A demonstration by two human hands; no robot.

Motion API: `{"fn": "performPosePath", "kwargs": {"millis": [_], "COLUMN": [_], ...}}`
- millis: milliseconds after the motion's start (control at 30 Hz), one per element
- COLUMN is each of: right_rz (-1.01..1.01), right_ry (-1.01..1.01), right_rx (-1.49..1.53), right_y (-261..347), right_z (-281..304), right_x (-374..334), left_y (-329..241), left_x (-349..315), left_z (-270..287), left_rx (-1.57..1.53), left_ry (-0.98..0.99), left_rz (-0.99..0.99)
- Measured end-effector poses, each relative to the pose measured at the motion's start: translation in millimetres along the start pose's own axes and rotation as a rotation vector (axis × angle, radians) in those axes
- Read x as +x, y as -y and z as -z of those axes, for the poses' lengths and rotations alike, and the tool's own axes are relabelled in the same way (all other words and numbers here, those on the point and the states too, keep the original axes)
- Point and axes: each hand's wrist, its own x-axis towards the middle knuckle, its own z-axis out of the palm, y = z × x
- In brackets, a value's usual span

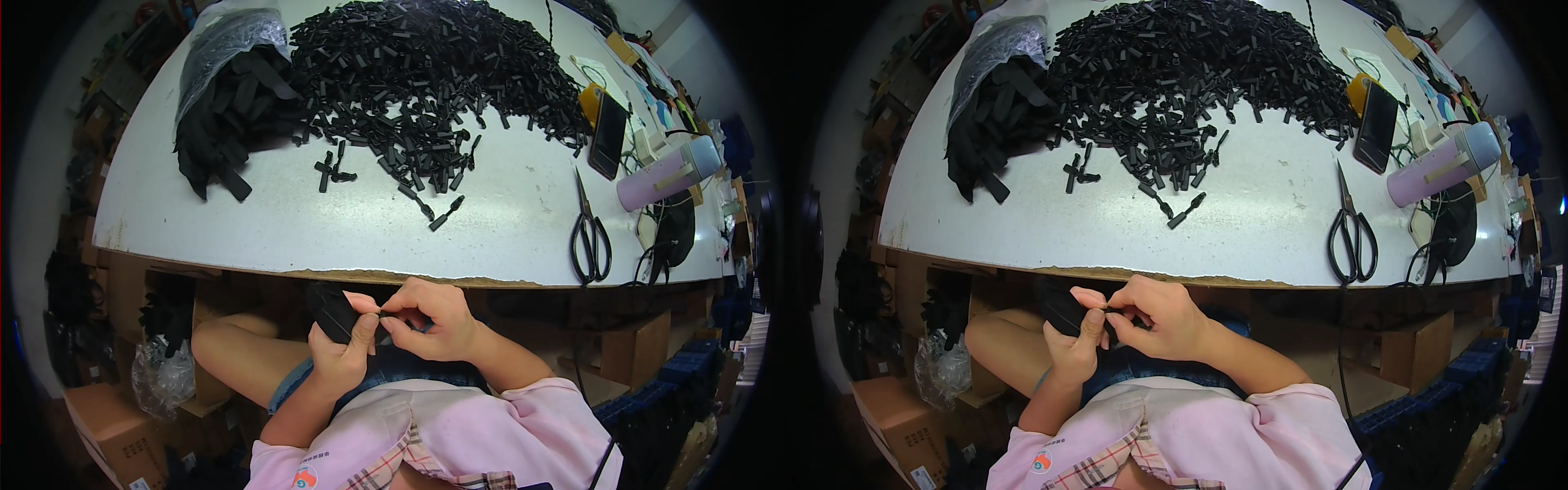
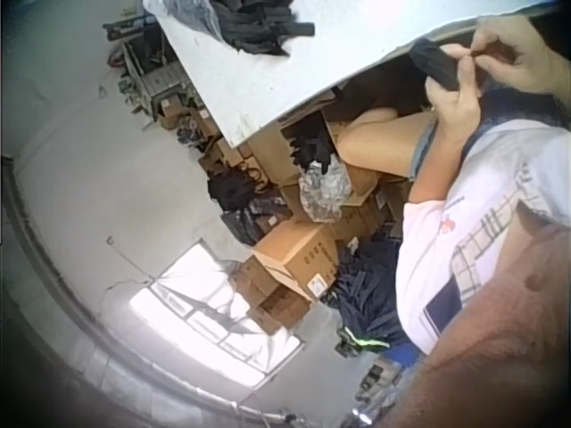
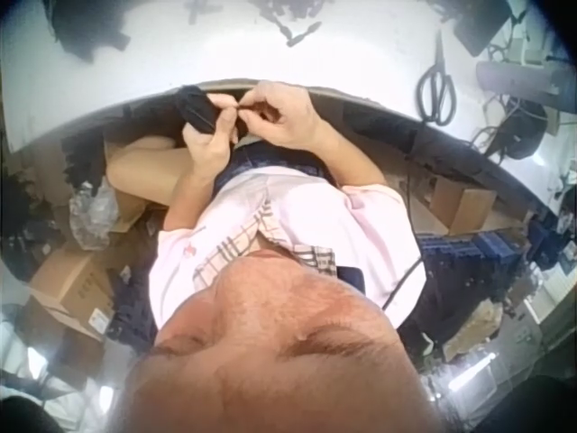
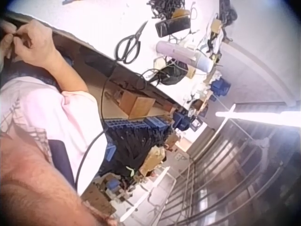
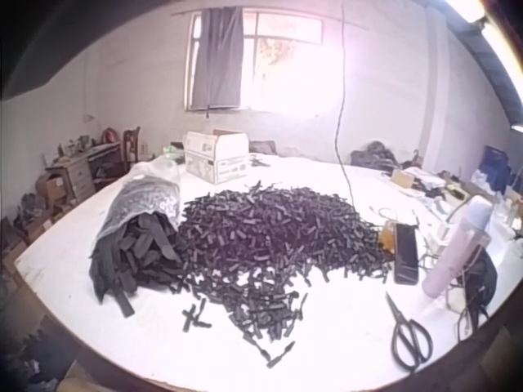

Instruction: Assembling small black plastic components by hand.

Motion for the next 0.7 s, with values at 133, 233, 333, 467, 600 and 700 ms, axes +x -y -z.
{"fn": "performPosePath", "kwargs": {"millis": [133, 233, 333, 467, 600, 700], "right_rz": [-0.007, 0.043, -0.058, 0.005, -0.046, -0.054], "right_ry": [-0.094, -0.105, -0.063, -0.048, -0.059, -0.079], "right_rx": [-0.023, -0.031, -0.011, -0.043, 0.036, 0.050], "right_y": [-2.8, -2.1, -0.5, -1.8, -2.7, -2.1], "right_z": [-2.6, -2.9, -0.5, 0.9, 0.8, 0.2], "right_x": [-5.3, -5.0, -3.0, -1.6, -3.1, -2.1], "left_y": [-3.9, -0.2, 2.4, -0.2, -2.4, -2.9], "left_x": [-3.1, -3.2, -0.8, -0.6, -2.5, -0.5], "left_z": [-1.7, -1.8, 4.0, 0.3, -3.5, -2.0], "left_rx": [0.009, 0.054, 0.200, 0.121, -0.017, -0.011], "left_ry": [0.040, 0.033, 0.067, 0.066, 0.005, -0.025], "left_rz": [0.115, 0.128, 0.041, 0.095, 0.185, 0.085]}}
